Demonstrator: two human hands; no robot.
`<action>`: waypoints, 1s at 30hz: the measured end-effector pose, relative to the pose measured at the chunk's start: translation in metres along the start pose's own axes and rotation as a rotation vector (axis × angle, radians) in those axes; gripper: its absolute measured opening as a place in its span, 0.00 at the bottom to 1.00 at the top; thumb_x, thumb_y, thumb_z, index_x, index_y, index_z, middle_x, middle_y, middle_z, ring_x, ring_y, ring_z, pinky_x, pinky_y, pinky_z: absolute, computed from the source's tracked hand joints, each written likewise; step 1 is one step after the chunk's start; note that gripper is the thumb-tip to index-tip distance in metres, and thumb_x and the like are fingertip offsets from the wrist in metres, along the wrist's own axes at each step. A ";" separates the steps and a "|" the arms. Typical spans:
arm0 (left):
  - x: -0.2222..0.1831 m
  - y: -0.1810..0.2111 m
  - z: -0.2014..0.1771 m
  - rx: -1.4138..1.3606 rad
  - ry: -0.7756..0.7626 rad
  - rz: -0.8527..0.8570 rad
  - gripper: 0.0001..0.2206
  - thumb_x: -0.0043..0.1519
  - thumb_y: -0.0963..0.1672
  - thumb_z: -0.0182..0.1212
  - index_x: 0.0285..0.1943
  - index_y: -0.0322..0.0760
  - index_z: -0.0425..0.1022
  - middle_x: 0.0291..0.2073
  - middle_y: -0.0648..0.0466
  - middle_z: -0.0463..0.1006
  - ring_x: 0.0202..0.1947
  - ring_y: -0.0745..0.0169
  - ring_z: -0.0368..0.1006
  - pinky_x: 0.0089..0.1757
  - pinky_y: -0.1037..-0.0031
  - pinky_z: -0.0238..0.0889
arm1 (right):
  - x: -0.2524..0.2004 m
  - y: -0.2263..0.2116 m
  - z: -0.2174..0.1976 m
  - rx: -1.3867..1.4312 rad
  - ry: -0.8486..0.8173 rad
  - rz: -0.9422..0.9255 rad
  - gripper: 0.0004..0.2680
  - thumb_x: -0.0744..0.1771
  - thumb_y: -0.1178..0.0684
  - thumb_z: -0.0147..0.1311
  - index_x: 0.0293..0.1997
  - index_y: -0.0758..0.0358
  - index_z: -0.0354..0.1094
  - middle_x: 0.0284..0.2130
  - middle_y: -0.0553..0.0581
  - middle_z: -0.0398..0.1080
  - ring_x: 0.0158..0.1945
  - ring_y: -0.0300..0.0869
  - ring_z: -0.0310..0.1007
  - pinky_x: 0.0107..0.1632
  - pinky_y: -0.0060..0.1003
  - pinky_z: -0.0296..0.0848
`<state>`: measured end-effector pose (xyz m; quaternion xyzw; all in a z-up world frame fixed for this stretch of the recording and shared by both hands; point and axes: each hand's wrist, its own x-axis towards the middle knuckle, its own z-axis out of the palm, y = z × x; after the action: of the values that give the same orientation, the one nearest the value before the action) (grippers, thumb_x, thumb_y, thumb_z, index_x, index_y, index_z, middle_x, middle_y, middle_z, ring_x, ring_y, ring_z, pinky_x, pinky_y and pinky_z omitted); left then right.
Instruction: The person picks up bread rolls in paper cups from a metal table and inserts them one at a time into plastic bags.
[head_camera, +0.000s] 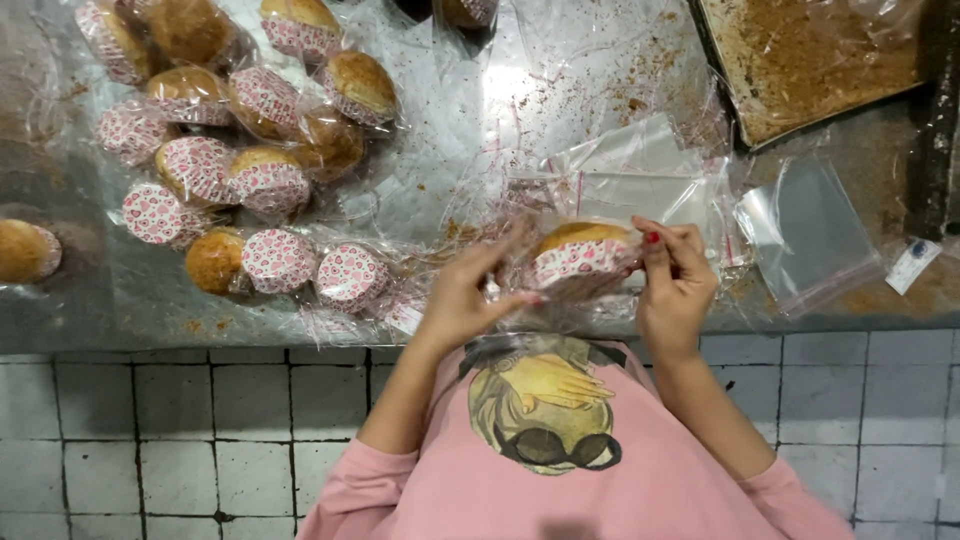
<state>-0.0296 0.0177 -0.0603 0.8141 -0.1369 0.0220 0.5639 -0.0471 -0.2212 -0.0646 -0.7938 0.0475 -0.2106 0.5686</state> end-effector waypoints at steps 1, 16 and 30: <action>-0.003 0.002 0.009 -0.085 0.036 0.045 0.27 0.50 0.46 0.78 0.58 0.35 0.77 0.23 0.44 0.74 0.23 0.46 0.72 0.28 0.62 0.66 | -0.002 -0.005 0.003 0.188 0.019 0.129 0.08 0.72 0.54 0.53 0.50 0.66 0.76 0.35 0.56 0.63 0.31 0.36 0.65 0.34 0.31 0.71; 0.010 0.007 -0.021 -0.467 0.103 -0.494 0.10 0.68 0.43 0.54 0.40 0.30 0.78 0.23 0.42 0.77 0.24 0.58 0.72 0.27 0.67 0.68 | 0.008 0.027 0.005 0.467 -0.226 0.487 0.06 0.71 0.57 0.52 0.41 0.69 0.72 0.17 0.60 0.63 0.18 0.43 0.66 0.26 0.35 0.69; -0.014 -0.078 -0.030 -0.552 0.040 -0.648 0.21 0.51 0.39 0.77 0.55 0.37 0.81 0.50 0.44 0.82 0.43 0.65 0.73 0.47 0.70 0.75 | 0.026 0.075 0.021 0.522 -0.525 0.900 0.16 0.63 0.68 0.59 0.56 0.78 0.69 0.46 0.66 0.75 0.44 0.44 0.76 0.50 0.35 0.75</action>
<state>-0.0198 0.0741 -0.1230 0.6331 0.1362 -0.1783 0.7409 -0.0035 -0.2373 -0.1317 -0.5549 0.1842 0.2506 0.7716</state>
